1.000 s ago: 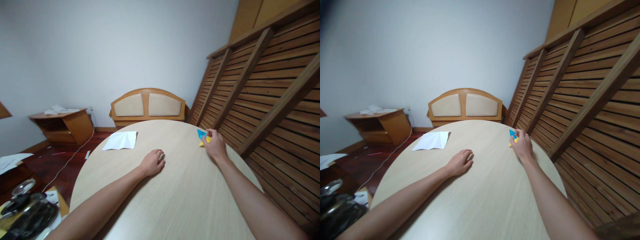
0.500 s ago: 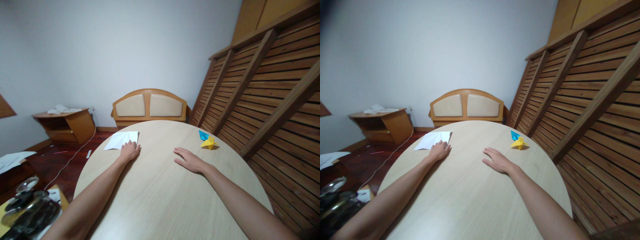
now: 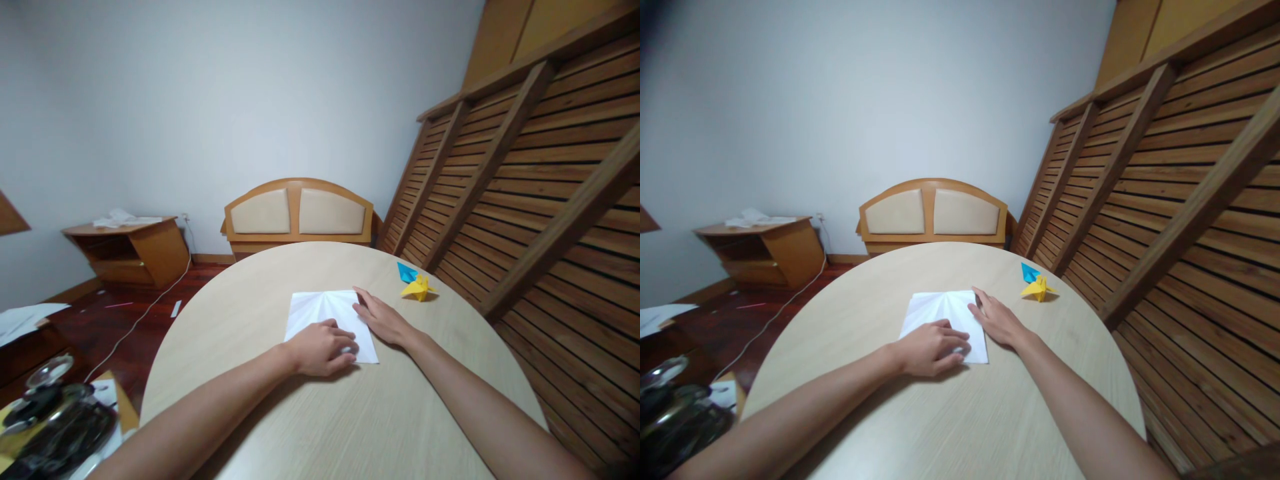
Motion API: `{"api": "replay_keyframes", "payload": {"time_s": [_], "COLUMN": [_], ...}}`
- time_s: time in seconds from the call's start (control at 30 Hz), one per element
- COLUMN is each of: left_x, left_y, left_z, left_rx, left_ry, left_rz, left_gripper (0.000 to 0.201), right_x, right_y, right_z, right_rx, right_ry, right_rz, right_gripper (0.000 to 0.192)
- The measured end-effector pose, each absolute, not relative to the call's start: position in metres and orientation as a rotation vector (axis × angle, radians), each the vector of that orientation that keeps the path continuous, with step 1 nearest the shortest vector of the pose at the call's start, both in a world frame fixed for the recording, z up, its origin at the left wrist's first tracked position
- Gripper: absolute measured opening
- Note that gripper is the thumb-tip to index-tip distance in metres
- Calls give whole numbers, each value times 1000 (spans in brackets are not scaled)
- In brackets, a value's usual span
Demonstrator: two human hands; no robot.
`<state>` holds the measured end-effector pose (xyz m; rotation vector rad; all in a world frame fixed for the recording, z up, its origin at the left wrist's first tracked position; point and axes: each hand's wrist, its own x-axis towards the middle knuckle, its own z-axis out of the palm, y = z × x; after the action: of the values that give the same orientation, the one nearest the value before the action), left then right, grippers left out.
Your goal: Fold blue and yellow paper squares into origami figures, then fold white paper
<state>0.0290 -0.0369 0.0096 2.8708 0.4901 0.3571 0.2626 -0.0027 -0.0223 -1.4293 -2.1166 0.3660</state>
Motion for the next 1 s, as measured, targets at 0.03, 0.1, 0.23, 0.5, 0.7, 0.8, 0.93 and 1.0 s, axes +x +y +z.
{"api": "replay_keyframes", "payload": {"time_s": [0.03,0.1,0.23,0.5,0.7,0.8,0.93,1.0], "left_x": [30,30,16,3,16,15,13,13], "left_y": [-39,-36,-10,11,-5,-1,6,7], "left_z": [10,9,-2,-30,-28,-28,-30,-30], "left_rx": [2832,2746,2718,2642,2713,2702,2685,2675], "left_ry": [408,335,705,1347,1205,1212,1286,1339], "left_rz": [358,379,579,334,301,241,241,260], "left_gripper": [33,35,35,71,67,60,56,55], "right_x": [263,264,268,242,199,204,220,224], "right_y": [-2,0,3,-14,-21,-17,-13,-13], "right_z": [-23,-27,-32,-12,-25,-33,-33,-30], "right_rx": [-1430,-1416,-1331,-1419,-1439,-1479,-1548,-1534], "right_ry": [-2115,-2129,-2282,-2286,-2306,-2386,-2398,-2416], "right_rz": [379,362,298,-6,337,409,400,398], "right_gripper": [61,65,57,42,60,69,71,73]}}
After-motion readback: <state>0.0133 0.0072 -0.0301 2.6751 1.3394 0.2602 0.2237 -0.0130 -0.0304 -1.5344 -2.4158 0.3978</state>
